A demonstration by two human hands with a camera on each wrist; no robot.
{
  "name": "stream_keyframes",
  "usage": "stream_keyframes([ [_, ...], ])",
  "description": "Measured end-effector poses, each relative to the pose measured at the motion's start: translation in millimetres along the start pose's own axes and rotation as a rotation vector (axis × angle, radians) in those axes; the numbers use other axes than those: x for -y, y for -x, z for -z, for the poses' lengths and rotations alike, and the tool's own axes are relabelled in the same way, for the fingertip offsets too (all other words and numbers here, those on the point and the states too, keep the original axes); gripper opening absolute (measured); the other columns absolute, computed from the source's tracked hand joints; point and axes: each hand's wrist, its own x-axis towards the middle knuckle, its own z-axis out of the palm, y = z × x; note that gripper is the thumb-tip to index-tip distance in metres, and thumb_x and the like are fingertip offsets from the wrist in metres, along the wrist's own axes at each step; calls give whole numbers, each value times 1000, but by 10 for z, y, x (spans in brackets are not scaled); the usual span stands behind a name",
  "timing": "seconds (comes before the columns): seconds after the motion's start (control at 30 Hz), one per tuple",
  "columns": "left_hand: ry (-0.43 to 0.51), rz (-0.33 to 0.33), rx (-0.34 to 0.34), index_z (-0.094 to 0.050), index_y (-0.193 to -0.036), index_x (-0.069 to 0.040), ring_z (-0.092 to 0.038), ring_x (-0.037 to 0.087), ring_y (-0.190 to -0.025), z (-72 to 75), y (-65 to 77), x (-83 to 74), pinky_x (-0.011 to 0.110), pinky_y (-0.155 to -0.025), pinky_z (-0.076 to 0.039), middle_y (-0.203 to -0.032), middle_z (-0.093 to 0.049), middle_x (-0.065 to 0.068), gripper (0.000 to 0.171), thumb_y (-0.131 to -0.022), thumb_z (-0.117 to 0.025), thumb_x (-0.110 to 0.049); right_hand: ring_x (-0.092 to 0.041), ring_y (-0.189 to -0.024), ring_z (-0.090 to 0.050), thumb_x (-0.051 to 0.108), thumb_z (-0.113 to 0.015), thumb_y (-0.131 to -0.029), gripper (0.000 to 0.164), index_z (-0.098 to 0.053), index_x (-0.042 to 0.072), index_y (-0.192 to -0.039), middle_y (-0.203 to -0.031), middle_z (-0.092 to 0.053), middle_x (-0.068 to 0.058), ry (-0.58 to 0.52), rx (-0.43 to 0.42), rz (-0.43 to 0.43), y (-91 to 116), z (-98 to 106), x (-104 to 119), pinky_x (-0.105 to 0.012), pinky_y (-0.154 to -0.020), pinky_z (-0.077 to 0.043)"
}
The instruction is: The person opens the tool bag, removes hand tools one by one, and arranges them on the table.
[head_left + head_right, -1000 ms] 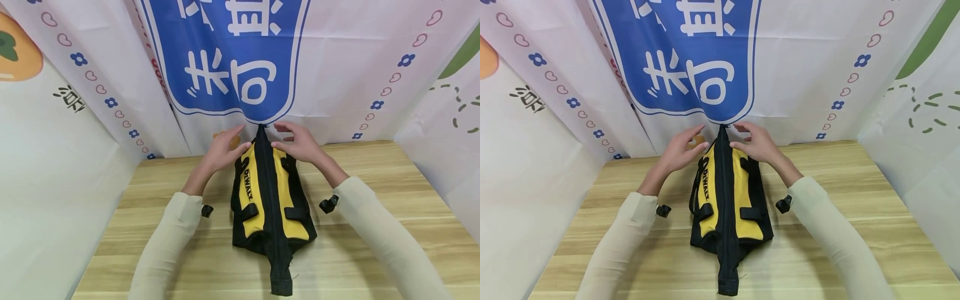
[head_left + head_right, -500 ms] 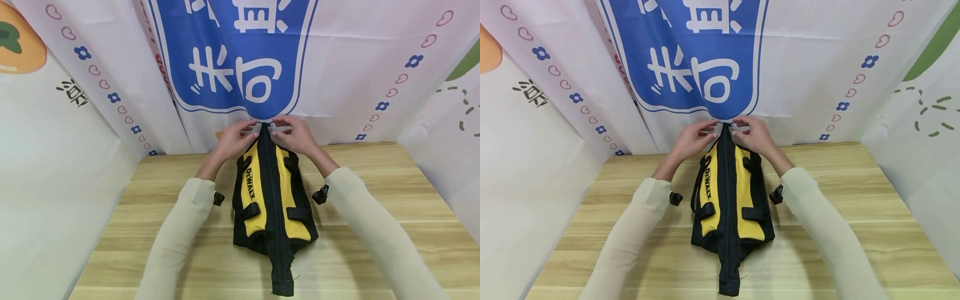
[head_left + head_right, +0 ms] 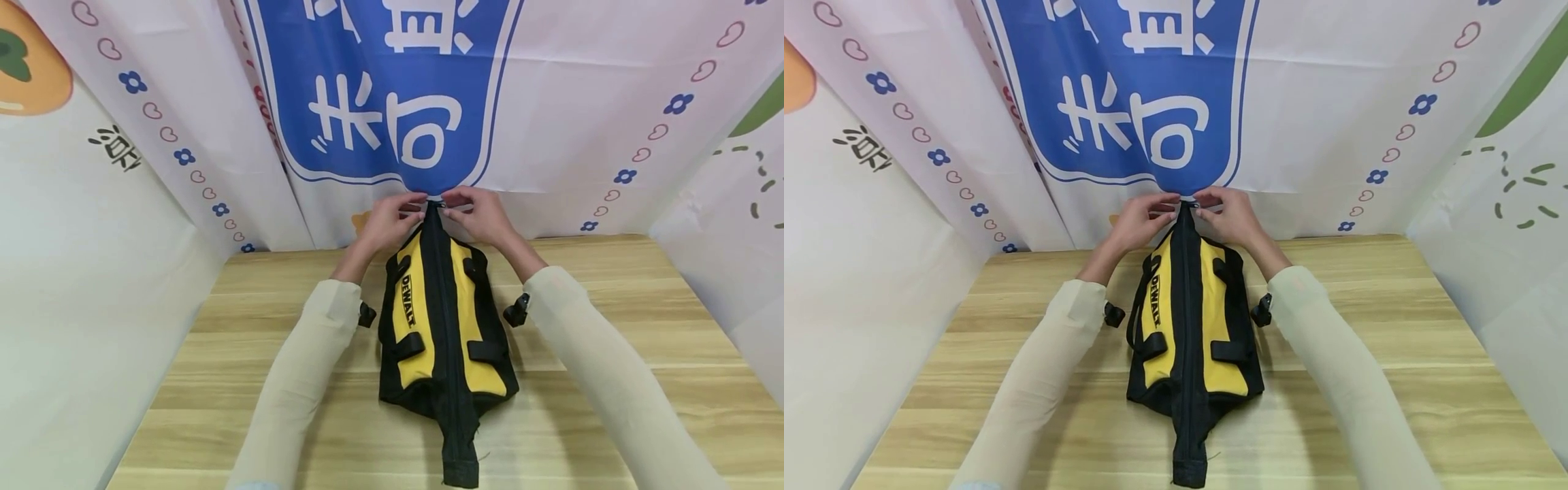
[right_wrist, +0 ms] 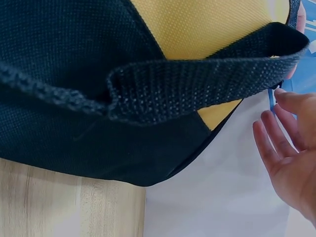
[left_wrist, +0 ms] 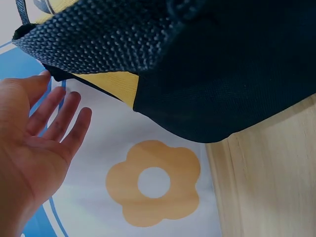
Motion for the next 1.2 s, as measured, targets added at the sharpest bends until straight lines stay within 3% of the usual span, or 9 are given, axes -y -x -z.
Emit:
stream_keyframes([
  [0.47,35,3,21,-70,-139,-8,-72,25,-123,-41,-147,81,40,-109,-59,-135,-74,10,32,-106,-66,-10,-29,-106,-76,9,-71,-104,22,-79,7,-124,-122,-79,-13,45,27,59,-14,6,59,-47,-95,-63],
  [0.8,67,14,53,-71,-133,-6,-71,25,-118,-62,-224,140,42,-108,-59,-129,-73,12,27,-106,-64,-4,-33,-100,-76,6,-63,-106,21,-75,-1,-122,-116,-77,-21,18,86,13,-6,-9,93,-48,-94,-62],
  [1.2,110,4,54,-70,-123,-6,-71,24,-106,-98,-282,171,39,-95,-61,-120,-74,13,19,-106,-64,-3,-33,-103,-71,8,-65,-104,19,-74,0,-119,-113,-75,-20,24,102,3,-33,-5,95,-48,-95,-59],
])
